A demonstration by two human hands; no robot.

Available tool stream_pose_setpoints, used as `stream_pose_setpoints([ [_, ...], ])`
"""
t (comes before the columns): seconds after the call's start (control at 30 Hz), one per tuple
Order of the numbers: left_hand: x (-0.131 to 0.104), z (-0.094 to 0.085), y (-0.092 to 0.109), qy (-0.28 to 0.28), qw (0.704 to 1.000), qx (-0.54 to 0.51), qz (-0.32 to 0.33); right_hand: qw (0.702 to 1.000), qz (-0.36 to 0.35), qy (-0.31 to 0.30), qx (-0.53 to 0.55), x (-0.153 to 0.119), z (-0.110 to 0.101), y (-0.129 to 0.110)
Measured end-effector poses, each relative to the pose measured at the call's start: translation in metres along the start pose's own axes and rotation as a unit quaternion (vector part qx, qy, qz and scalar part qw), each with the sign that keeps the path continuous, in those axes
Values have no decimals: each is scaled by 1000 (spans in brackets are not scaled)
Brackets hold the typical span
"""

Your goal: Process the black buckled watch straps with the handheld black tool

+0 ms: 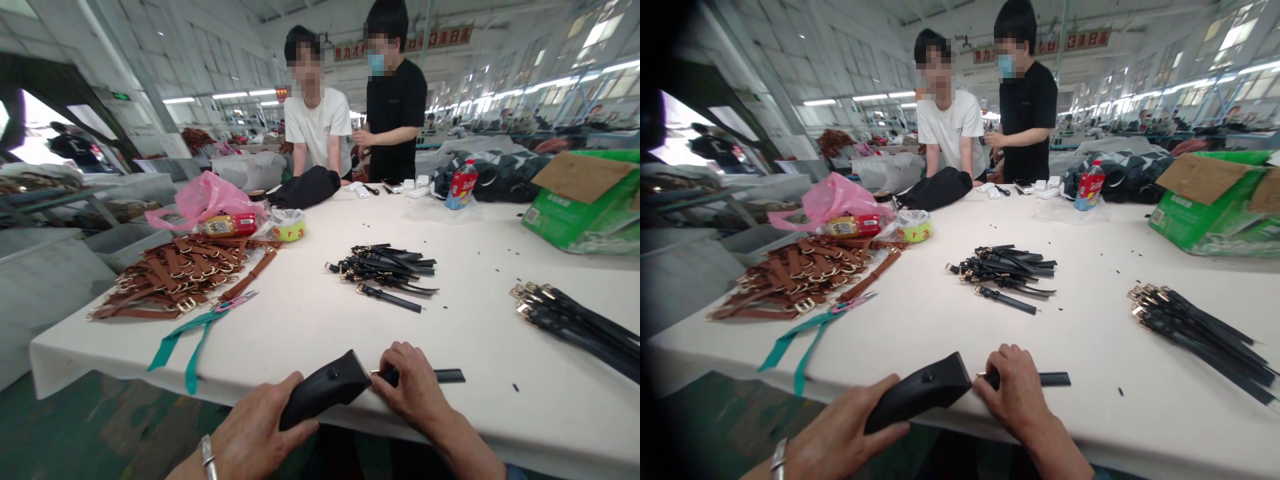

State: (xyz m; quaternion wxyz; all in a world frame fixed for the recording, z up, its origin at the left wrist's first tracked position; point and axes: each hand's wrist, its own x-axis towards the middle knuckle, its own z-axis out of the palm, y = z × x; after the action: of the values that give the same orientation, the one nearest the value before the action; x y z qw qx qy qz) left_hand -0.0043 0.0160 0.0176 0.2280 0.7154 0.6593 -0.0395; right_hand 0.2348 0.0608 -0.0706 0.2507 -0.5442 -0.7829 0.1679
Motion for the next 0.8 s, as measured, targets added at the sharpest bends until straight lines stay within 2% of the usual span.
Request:
stream_pose_setpoints([
  [0.17,11,-13,20,-7,998,39,42,990,-59,-59,116,-6,-17,9],
  [0.33,26,-22,40,-42,989,100,100,981,-83,-66,160,-9,-20,19],
  [0.43,32,-21,41,-43,984,136,111,985,-89,-53,135,-11,-18,22],
  [0.57,36,-22,39,-34,977,170,123,996,-69,-37,49,-16,-20,22],
  [0.8,30,-30,46,-66,976,173,112,994,-73,-53,57,-19,-21,28],
])
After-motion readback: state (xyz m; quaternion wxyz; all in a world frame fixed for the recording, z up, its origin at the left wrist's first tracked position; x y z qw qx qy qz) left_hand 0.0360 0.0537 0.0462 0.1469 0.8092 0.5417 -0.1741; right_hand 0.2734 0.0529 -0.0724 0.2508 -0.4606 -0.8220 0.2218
